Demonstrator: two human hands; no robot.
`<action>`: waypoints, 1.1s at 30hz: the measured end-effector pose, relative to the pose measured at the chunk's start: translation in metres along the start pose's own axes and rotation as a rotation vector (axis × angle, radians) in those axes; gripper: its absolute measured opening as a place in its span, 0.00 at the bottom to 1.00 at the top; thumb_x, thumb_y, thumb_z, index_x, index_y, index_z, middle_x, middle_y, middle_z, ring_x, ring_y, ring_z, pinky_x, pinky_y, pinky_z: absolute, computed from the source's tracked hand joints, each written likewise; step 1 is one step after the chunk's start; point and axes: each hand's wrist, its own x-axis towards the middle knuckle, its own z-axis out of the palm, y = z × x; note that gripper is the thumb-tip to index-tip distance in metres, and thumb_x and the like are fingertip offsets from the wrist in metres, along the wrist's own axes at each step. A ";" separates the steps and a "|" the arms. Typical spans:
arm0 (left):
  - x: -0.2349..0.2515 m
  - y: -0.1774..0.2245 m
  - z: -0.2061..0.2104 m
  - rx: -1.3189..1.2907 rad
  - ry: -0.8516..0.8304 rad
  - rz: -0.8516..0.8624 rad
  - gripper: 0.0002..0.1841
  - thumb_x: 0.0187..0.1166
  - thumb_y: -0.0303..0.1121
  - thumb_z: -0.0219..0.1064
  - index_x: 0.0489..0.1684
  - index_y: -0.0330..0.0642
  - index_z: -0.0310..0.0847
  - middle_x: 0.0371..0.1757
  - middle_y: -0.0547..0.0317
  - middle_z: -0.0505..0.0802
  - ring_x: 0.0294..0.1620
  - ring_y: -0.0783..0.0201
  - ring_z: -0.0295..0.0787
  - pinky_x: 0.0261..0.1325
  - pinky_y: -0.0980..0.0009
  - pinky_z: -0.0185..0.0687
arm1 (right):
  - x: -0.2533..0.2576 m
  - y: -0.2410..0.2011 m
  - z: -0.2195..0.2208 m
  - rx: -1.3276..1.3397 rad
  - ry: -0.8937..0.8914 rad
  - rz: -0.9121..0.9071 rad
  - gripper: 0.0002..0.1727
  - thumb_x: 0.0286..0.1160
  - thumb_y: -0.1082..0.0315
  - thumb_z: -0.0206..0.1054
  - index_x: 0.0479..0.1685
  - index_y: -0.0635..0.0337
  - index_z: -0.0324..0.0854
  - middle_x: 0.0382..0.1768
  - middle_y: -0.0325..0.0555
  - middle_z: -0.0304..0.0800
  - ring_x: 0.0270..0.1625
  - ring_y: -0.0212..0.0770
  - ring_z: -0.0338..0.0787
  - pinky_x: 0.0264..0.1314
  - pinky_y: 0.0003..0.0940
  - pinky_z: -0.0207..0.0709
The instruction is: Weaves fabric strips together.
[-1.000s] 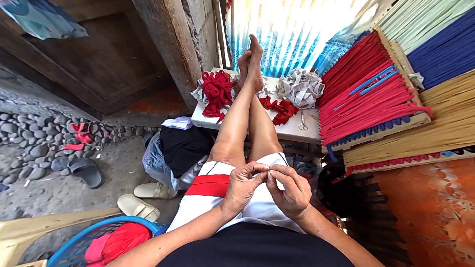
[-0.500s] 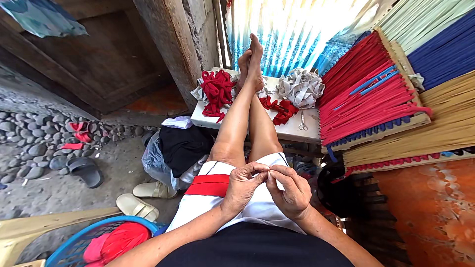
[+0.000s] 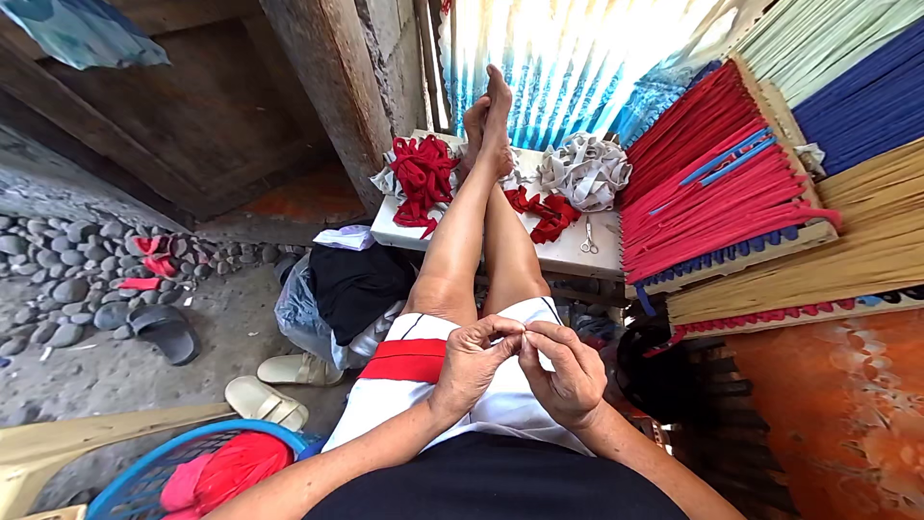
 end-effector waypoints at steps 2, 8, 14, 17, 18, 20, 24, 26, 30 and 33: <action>0.000 -0.001 -0.001 0.003 -0.005 0.006 0.10 0.67 0.08 0.69 0.37 0.29 0.89 0.33 0.61 0.93 0.36 0.75 0.90 0.49 0.77 0.89 | 0.000 0.000 0.000 0.001 0.001 0.001 0.04 0.74 0.76 0.70 0.39 0.71 0.86 0.41 0.58 0.93 0.46 0.40 0.95 0.51 0.25 0.89; 0.000 -0.002 -0.002 0.011 -0.011 0.025 0.09 0.67 0.08 0.69 0.38 0.29 0.89 0.34 0.60 0.94 0.37 0.74 0.90 0.50 0.76 0.89 | 0.000 0.000 0.001 -0.004 0.005 0.001 0.04 0.74 0.76 0.70 0.39 0.71 0.86 0.41 0.58 0.93 0.46 0.39 0.95 0.50 0.24 0.89; 0.000 -0.004 -0.003 0.018 -0.024 0.042 0.09 0.68 0.08 0.69 0.37 0.29 0.89 0.34 0.60 0.94 0.37 0.74 0.90 0.51 0.76 0.89 | 0.000 0.000 0.001 -0.002 0.006 -0.002 0.04 0.74 0.76 0.70 0.38 0.71 0.87 0.41 0.58 0.93 0.46 0.39 0.95 0.49 0.24 0.89; 0.001 -0.005 -0.004 0.019 -0.033 0.052 0.09 0.68 0.09 0.69 0.38 0.29 0.89 0.35 0.60 0.94 0.38 0.74 0.90 0.52 0.75 0.89 | 0.000 0.000 0.001 0.000 0.004 0.005 0.04 0.74 0.77 0.70 0.38 0.71 0.87 0.41 0.59 0.93 0.45 0.39 0.95 0.50 0.24 0.89; 0.001 -0.005 -0.004 0.020 -0.032 0.054 0.09 0.68 0.09 0.69 0.38 0.29 0.89 0.35 0.60 0.94 0.38 0.74 0.90 0.52 0.75 0.89 | 0.000 0.000 0.001 0.001 0.003 0.007 0.04 0.73 0.77 0.70 0.38 0.71 0.87 0.41 0.59 0.93 0.45 0.39 0.95 0.50 0.24 0.89; 0.001 -0.004 -0.003 0.021 -0.026 0.054 0.09 0.67 0.08 0.69 0.38 0.28 0.89 0.35 0.60 0.94 0.38 0.74 0.90 0.52 0.75 0.89 | 0.000 0.000 0.001 0.007 0.003 0.010 0.04 0.73 0.77 0.70 0.38 0.72 0.87 0.41 0.59 0.93 0.46 0.39 0.95 0.50 0.24 0.89; 0.001 -0.005 -0.003 0.028 -0.022 0.057 0.09 0.67 0.08 0.70 0.38 0.28 0.88 0.35 0.59 0.94 0.38 0.74 0.90 0.51 0.75 0.89 | 0.000 0.000 0.001 0.023 -0.002 0.023 0.04 0.74 0.77 0.70 0.40 0.72 0.87 0.42 0.59 0.93 0.47 0.39 0.95 0.51 0.25 0.89; 0.001 -0.007 -0.005 0.030 -0.034 0.074 0.08 0.68 0.09 0.70 0.38 0.28 0.89 0.35 0.59 0.94 0.38 0.73 0.90 0.51 0.75 0.90 | 0.000 0.000 0.001 0.034 0.002 0.040 0.05 0.74 0.77 0.70 0.41 0.72 0.87 0.43 0.59 0.93 0.48 0.39 0.95 0.52 0.25 0.89; 0.006 0.045 0.021 0.099 0.028 -0.009 0.10 0.63 0.06 0.71 0.38 0.25 0.86 0.31 0.54 0.91 0.31 0.71 0.89 0.43 0.76 0.89 | 0.000 0.000 0.002 0.049 0.017 0.059 0.05 0.74 0.78 0.71 0.40 0.72 0.88 0.44 0.59 0.94 0.48 0.40 0.95 0.52 0.26 0.90; 0.009 0.085 0.044 0.197 0.049 -0.080 0.08 0.65 0.07 0.72 0.36 0.23 0.83 0.29 0.53 0.89 0.28 0.72 0.87 0.37 0.80 0.88 | -0.001 0.001 0.003 0.059 0.024 0.081 0.05 0.73 0.77 0.72 0.40 0.72 0.89 0.43 0.59 0.94 0.48 0.40 0.95 0.52 0.26 0.90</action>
